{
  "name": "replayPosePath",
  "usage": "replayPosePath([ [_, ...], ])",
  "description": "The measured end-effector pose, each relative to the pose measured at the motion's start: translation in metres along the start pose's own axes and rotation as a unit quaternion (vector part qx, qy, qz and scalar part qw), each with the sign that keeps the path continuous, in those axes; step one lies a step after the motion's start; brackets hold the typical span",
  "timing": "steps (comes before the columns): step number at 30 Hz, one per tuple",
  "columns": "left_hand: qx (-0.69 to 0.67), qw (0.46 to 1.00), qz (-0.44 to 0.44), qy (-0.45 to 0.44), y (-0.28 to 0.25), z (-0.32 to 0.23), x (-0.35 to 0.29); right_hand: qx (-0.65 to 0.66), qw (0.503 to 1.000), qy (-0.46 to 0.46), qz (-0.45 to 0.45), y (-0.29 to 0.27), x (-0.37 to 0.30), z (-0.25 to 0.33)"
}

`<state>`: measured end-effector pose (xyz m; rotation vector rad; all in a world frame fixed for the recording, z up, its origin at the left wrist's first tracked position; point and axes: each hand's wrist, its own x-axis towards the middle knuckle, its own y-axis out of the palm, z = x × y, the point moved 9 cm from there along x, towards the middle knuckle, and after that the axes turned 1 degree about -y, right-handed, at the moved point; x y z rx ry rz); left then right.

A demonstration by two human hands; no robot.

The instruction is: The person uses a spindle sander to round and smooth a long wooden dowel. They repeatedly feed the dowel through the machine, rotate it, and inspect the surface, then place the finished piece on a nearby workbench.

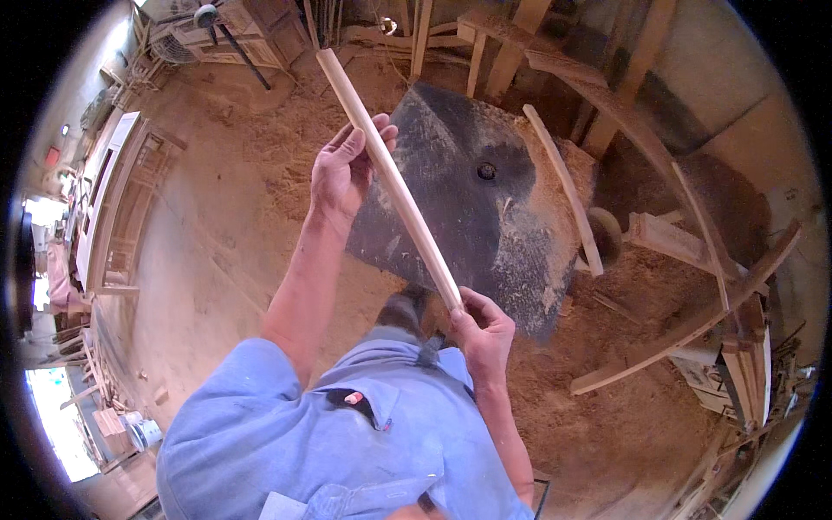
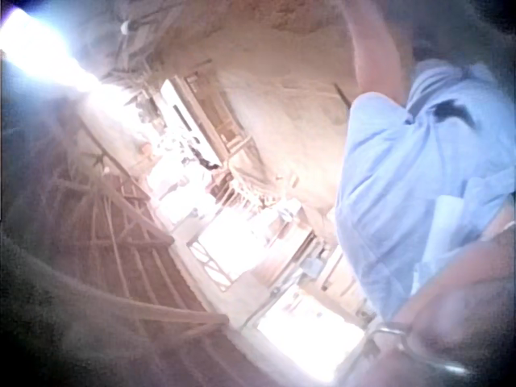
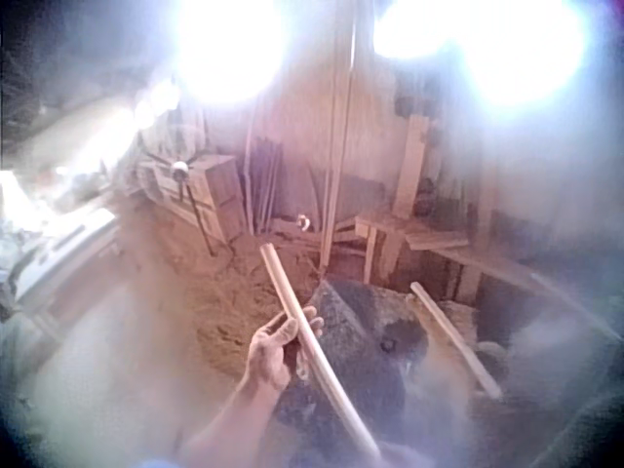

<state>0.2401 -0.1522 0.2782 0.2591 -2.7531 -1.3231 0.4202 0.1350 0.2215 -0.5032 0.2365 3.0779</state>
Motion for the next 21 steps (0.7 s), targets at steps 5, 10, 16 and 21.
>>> replayPosePath([
  [5, -0.013, 1.0, -0.019, -0.01, 0.001, 0.022, -0.045, 0.077, 0.992, 0.046, 0.088, -0.011, -0.037, -0.015],
  [10, -0.001, 0.998, -0.043, -0.042, 0.007, 0.043, -0.063, 0.059, 0.986, 0.086, 0.127, -0.009, -0.055, -0.024],
  [16, 0.022, 0.985, -0.016, -0.171, 0.023, 0.104, -0.085, 0.216, 0.952, 0.157, 0.149, -0.016, -0.048, -0.04],
  [21, 0.078, 0.953, 0.022, -0.291, 0.05, 0.186, -0.104, 0.176, 0.962, 0.186, 0.095, -0.056, -0.036, -0.046],
])
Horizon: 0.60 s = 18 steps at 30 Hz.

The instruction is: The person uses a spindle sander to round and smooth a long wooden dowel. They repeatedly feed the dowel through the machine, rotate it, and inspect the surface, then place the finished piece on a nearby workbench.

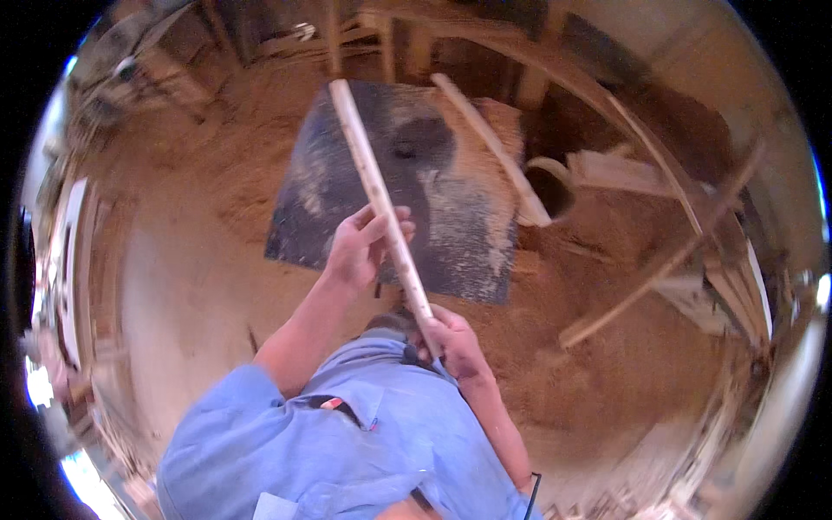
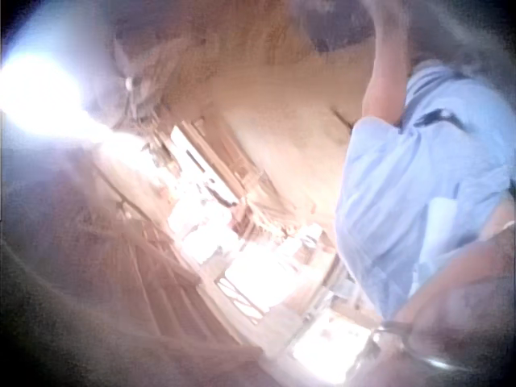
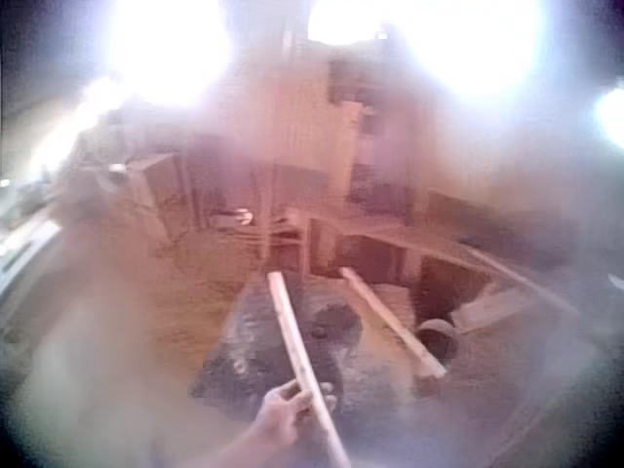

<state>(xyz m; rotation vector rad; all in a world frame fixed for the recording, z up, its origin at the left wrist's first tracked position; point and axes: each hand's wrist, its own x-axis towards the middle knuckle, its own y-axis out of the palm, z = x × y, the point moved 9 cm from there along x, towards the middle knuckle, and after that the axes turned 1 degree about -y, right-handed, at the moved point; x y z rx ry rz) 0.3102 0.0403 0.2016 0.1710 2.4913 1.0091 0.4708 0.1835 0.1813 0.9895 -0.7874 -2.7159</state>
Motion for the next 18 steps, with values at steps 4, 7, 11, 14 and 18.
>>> replayPosePath([
  [4, 0.017, 0.999, 0.021, -0.039, 0.0, 0.035, 0.028, -0.332, 0.929, -0.099, -0.132, -0.026, 0.023, 0.006],
  [7, 0.056, 0.994, 0.052, -0.077, 0.018, 0.058, 0.032, -0.291, 0.935, -0.09, -0.18, -0.032, 0.03, 0.022],
  [11, 0.21, 0.961, 0.11, -0.141, 0.077, 0.11, 0.026, -0.161, 0.934, -0.187, -0.257, -0.092, 0.022, 0.005],
  [14, 0.255, 0.948, 0.141, -0.131, 0.084, 0.137, 0.037, -0.164, 0.882, -0.234, -0.376, -0.134, 0.003, 0.034],
  [18, 0.332, 0.917, 0.151, -0.161, 0.07, 0.162, 0.056, -0.228, 0.796, -0.201, -0.523, -0.209, -0.048, 0.076],
])
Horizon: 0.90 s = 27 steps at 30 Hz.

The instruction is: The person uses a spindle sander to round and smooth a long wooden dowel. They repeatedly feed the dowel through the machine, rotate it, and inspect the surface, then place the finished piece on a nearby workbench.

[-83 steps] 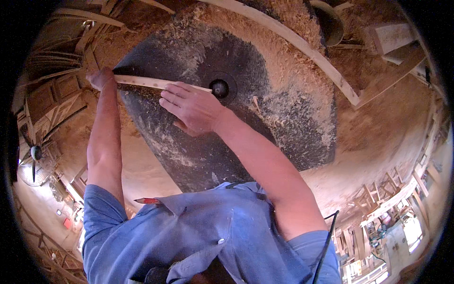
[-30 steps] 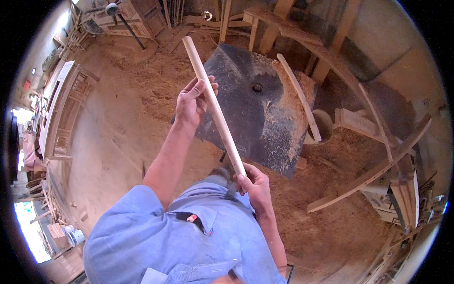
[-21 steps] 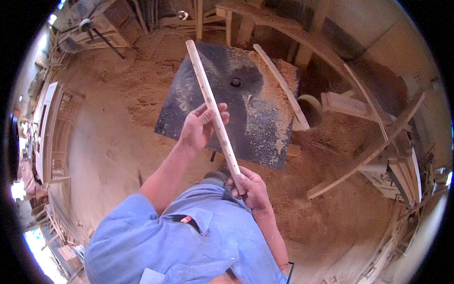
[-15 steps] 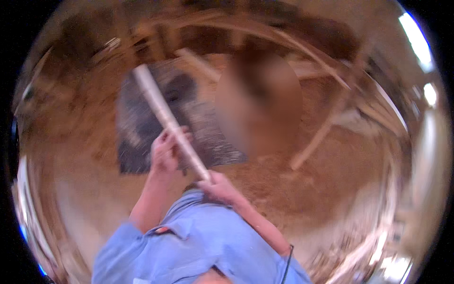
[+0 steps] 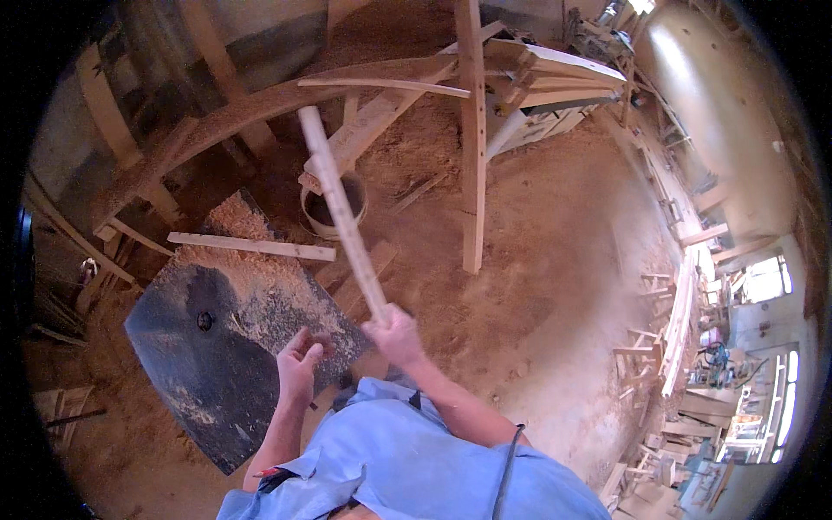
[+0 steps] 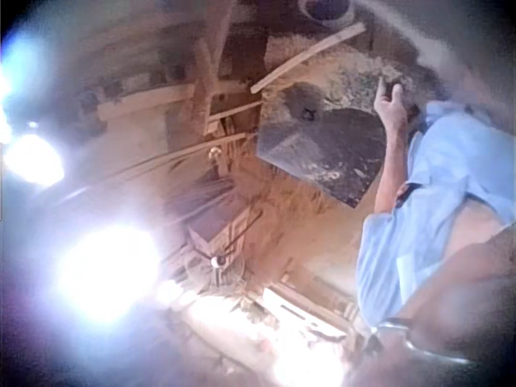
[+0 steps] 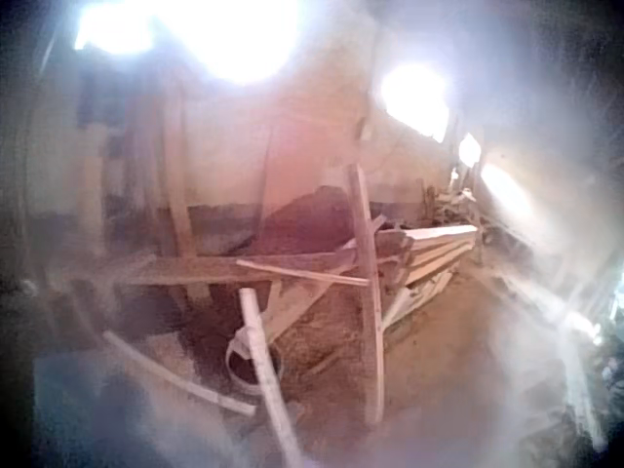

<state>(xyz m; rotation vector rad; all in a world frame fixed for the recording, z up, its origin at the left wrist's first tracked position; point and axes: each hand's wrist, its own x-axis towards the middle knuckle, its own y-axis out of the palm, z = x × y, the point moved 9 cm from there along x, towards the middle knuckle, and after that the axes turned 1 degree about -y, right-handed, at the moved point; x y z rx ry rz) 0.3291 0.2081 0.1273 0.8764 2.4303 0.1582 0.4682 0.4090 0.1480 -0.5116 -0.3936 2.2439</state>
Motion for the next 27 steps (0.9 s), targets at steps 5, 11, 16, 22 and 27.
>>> replayPosePath([
  [5, 0.02, 0.997, -0.075, -0.021, -0.007, 0.018, 0.038, -0.127, 0.989, -0.038, -0.065, -0.103, 0.125, 0.003],
  [11, 0.068, 0.974, -0.217, -0.019, 0.014, 0.013, 0.067, -0.347, 0.921, -0.166, -0.053, -0.143, 0.317, 0.028],
  [16, 0.074, 0.96, -0.269, -0.018, 0.068, 0.031, 0.063, -0.421, 0.902, -0.098, 0.016, -0.15, 0.443, 0.083],
  [22, 0.077, 0.942, -0.324, -0.029, 0.105, 0.026, 0.059, -0.436, 0.886, -0.152, 0.037, -0.112, 0.548, 0.118],
  [27, 0.091, 0.932, -0.35, -0.001, 0.094, 0.015, 0.066, -0.448, 0.88, -0.119, 0.101, -0.099, 0.57, 0.117],
])
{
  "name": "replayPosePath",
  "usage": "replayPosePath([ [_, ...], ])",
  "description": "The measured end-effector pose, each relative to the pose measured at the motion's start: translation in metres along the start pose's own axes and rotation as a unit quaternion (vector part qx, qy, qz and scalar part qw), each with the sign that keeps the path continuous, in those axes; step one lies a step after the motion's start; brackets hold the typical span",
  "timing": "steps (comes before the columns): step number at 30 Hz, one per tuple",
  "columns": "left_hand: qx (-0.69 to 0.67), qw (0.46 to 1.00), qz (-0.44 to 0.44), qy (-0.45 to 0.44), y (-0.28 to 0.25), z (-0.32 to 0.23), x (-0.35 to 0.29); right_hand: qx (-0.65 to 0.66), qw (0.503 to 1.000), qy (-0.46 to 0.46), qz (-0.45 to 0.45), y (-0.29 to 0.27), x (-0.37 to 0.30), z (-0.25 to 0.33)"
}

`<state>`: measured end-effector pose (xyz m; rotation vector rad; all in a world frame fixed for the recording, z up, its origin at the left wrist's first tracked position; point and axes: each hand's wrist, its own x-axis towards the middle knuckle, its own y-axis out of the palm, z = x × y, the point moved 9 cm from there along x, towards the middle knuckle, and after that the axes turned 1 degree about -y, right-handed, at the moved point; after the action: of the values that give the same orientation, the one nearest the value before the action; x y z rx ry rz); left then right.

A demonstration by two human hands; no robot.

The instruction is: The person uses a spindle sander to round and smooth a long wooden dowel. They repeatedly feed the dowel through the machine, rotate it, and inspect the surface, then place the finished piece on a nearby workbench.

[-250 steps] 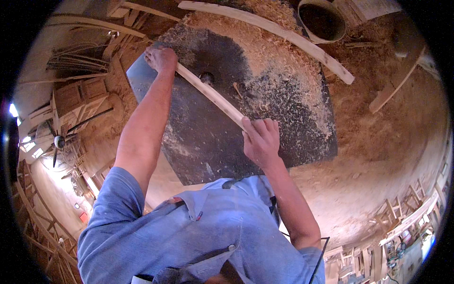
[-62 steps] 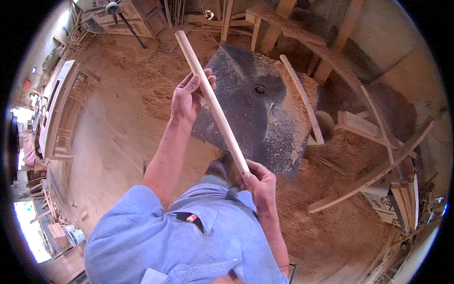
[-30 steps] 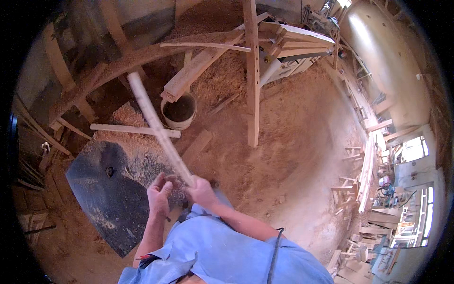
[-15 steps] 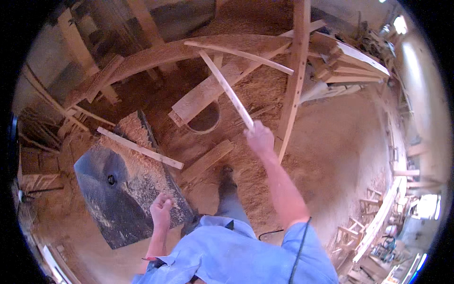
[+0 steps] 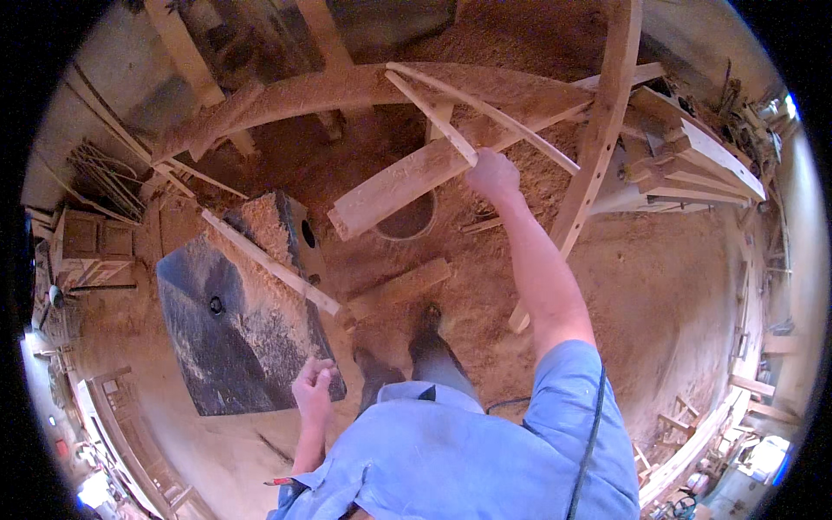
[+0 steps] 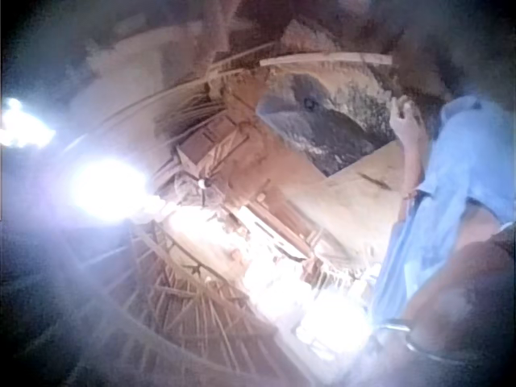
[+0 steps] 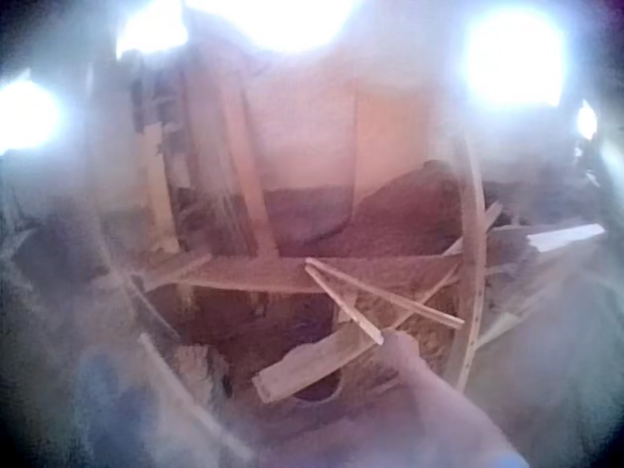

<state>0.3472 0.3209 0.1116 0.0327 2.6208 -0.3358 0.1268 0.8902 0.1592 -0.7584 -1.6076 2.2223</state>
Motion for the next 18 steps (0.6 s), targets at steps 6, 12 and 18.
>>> replayPosePath([
  [6, -0.026, 0.999, -0.033, -0.02, -0.008, 0.008, -0.01, 0.021, 0.992, -0.058, -0.111, -0.029, -0.033, 0.012],
  [12, 0.025, 0.999, -0.006, -0.047, -0.008, 0.028, -0.016, 0.097, 0.923, -0.163, -0.335, -0.048, -0.091, 0.035],
  [18, 0.078, 0.995, -0.056, -0.037, -0.044, 0.028, -0.036, -0.093, 0.852, -0.155, -0.491, -0.117, -0.07, 0.003],
])
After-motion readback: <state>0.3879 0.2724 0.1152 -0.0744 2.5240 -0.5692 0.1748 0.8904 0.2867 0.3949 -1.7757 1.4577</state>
